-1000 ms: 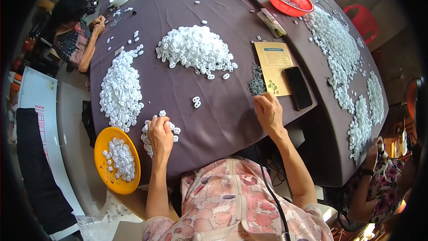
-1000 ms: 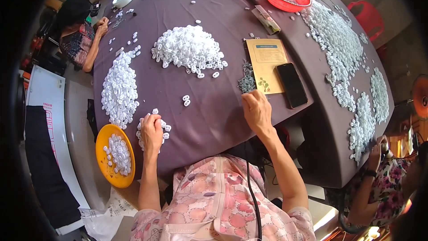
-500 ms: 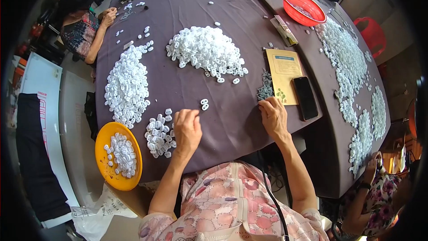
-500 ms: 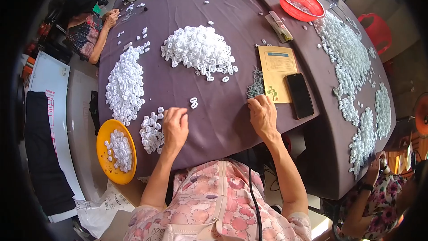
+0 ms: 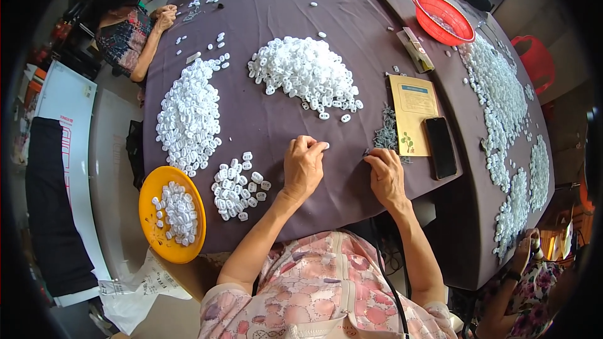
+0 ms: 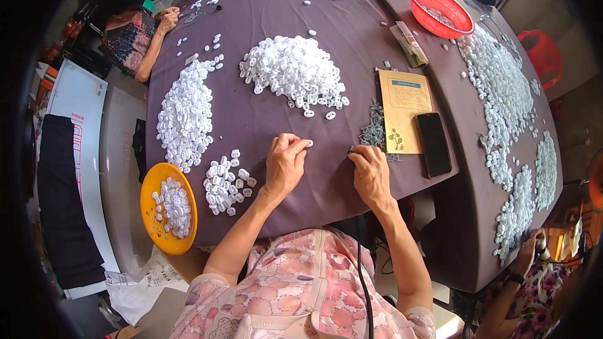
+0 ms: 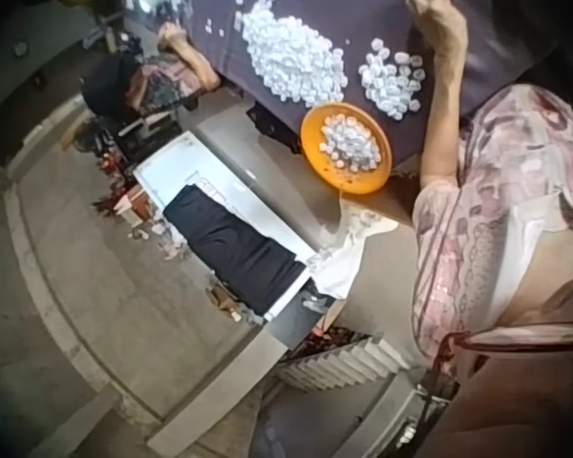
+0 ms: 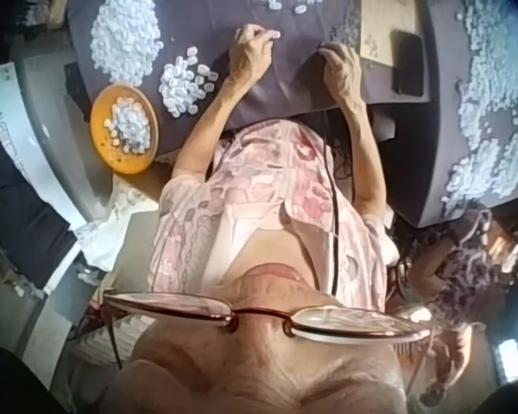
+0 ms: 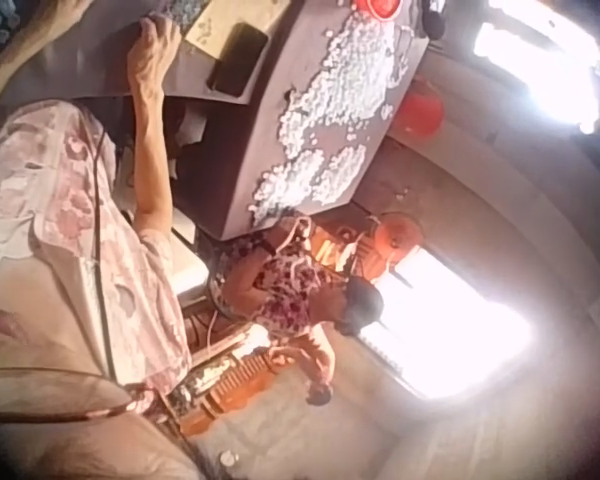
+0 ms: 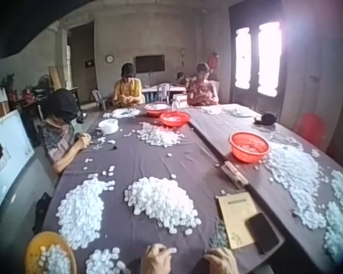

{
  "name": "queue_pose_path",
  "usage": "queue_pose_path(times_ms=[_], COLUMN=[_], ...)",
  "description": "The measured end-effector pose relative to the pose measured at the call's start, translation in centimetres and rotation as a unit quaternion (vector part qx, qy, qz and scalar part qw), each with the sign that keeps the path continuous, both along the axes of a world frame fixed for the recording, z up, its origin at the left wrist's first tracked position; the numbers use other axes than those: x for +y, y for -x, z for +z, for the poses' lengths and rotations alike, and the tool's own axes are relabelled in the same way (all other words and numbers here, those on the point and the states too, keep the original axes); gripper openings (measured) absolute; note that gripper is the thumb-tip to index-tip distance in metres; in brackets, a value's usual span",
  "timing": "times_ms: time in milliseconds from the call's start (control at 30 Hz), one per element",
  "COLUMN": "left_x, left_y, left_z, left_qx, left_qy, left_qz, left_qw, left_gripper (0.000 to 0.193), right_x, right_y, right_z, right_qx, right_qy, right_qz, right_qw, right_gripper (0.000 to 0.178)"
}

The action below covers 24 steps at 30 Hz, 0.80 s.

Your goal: The person assembles plastic cord locks by inserting small pins into plastic pieces by hand, then sorts and arranges the plastic pieces into piles on the table.

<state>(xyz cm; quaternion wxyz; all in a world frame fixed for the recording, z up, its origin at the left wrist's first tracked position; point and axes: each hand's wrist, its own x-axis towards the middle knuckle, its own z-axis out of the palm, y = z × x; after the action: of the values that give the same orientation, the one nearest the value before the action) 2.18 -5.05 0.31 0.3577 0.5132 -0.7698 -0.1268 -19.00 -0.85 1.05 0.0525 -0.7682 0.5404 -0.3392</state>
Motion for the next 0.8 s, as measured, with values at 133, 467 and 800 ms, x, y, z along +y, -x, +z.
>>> queue_pose_path(times_ms=[133,467,800], left_x=[-2.5,-9.7,-5.2], left_y=[-0.6,-1.1,-1.9], left_z=[-0.2,-0.8,-1.7], left_qx=[0.048,-0.028,0.095], left_qy=[-0.015,-0.023,-0.040], left_qz=[0.035,0.083,0.027], left_qw=[0.998,0.996,0.994], left_gripper=[0.017,0.015,0.013], right_x=[0.7,1.5,1.3], right_y=[-0.4,-1.0,-0.3], right_z=[-0.3,-0.6,-0.4], right_qx=[-0.010,-0.009,-0.031], right_qy=[0.008,0.003,0.016], right_qz=[-0.014,-0.042,0.002], right_qw=[1.000,0.999,0.999], right_gripper=[0.032,0.036,0.032])
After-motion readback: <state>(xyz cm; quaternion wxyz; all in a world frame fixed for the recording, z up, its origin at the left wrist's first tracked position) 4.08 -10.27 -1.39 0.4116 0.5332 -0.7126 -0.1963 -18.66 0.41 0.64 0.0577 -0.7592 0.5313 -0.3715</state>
